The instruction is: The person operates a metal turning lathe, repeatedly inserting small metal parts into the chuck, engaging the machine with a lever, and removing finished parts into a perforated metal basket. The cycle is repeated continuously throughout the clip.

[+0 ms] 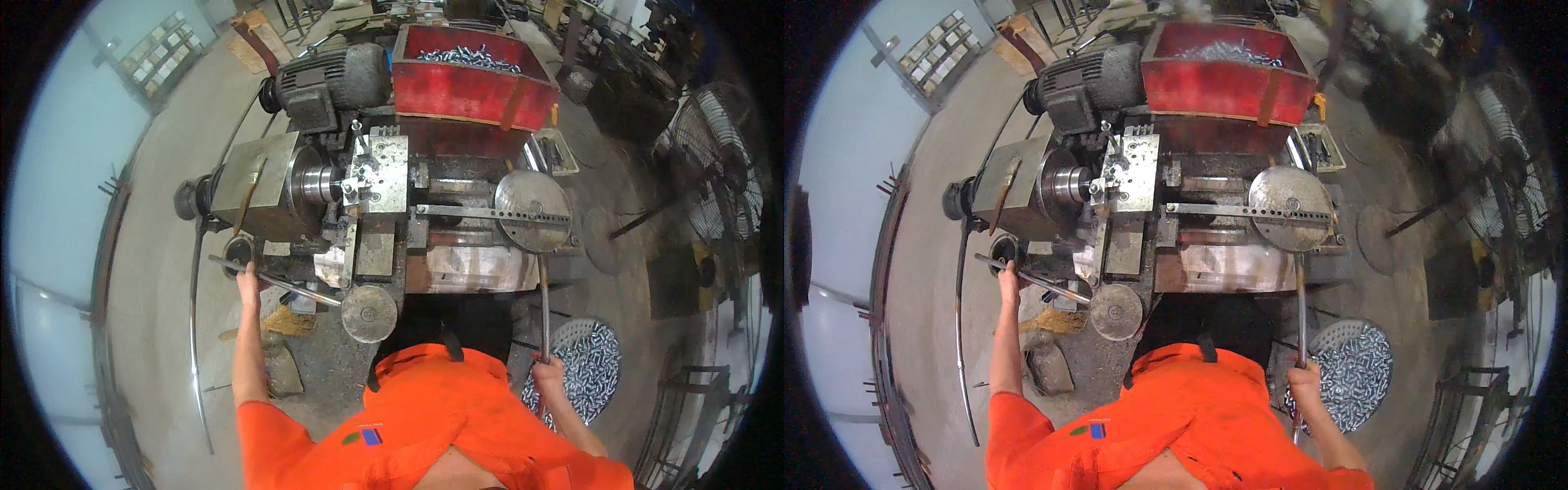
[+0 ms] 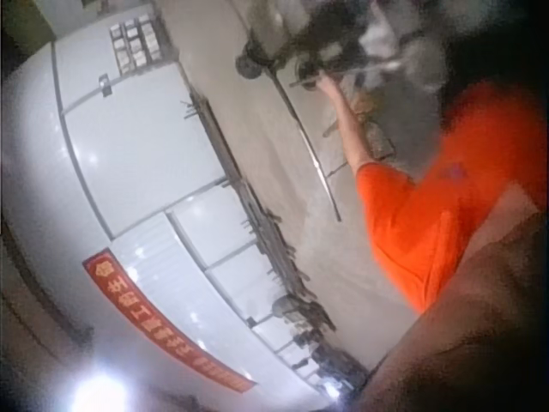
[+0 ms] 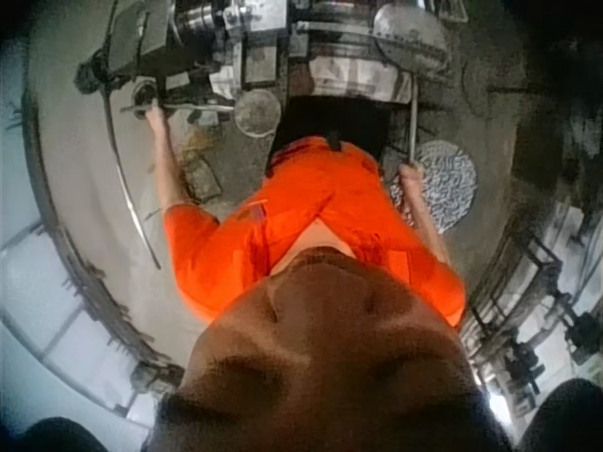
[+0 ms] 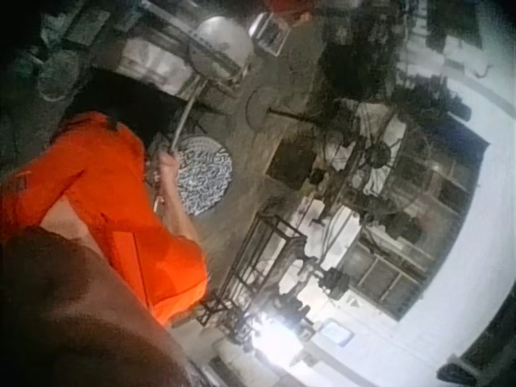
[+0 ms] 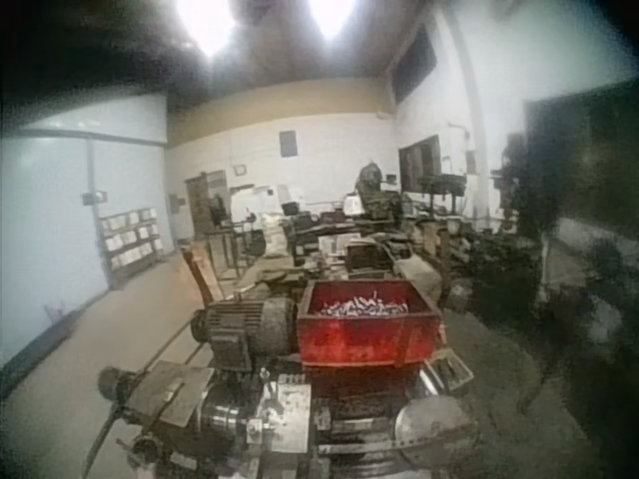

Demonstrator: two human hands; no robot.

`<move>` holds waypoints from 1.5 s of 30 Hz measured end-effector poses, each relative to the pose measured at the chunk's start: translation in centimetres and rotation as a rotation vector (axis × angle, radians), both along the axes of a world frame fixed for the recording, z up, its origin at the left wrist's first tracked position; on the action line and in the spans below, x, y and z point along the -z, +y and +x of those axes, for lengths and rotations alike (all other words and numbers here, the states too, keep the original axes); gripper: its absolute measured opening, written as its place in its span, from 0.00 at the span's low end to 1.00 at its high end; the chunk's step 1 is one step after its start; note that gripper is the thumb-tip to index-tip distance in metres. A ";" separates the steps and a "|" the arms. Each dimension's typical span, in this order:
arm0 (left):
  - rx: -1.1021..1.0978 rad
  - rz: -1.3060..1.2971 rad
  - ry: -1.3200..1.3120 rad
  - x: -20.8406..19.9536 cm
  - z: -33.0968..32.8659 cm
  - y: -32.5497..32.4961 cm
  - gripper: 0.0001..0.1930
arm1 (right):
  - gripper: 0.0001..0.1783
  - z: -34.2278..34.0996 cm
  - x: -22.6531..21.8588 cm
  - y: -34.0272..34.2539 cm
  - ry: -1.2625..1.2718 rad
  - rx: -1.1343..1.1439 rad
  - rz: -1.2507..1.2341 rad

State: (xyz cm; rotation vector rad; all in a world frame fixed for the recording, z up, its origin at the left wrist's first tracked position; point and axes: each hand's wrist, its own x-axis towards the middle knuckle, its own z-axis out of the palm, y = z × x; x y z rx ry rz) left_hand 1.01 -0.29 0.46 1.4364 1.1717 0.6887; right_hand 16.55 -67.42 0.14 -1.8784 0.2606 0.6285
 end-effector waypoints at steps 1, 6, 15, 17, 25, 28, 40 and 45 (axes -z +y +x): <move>0.019 -0.002 0.032 -0.5 0.1 -0.1 0.19 | 0.18 -0.1 2.1 -1.5 -0.082 -0.024 -0.035; 0.001 -0.044 0.104 -1.0 -1.1 0.1 0.20 | 0.17 5.8 0.0 -5.7 -0.523 -0.217 -0.551; 0.105 -0.019 -0.048 1.0 1.0 -0.4 0.25 | 0.32 26.1 2.0 -14.9 -0.881 -0.179 -1.345; 0.062 -0.072 -0.081 1.3 -0.8 0.1 0.27 | 0.37 26.8 0.5 -10.4 -0.835 -0.038 -1.383; 0.495 0.634 0.942 9.6 -5.7 0.3 0.28 | 0.48 14.1 4.6 -2.6 -1.195 -0.084 -0.794; 0.670 0.748 1.243 8.7 -3.5 -2.2 0.29 | 0.43 9.9 5.4 0.4 -0.931 -0.166 -0.709; 0.680 0.606 1.170 13.1 -5.1 -0.8 0.24 | 0.24 10.1 -0.8 7.9 -0.921 -0.366 -0.353; 0.519 0.568 1.062 12.0 -4.4 -3.4 0.25 | 0.22 13.6 -7.6 12.9 -0.996 -0.385 -0.277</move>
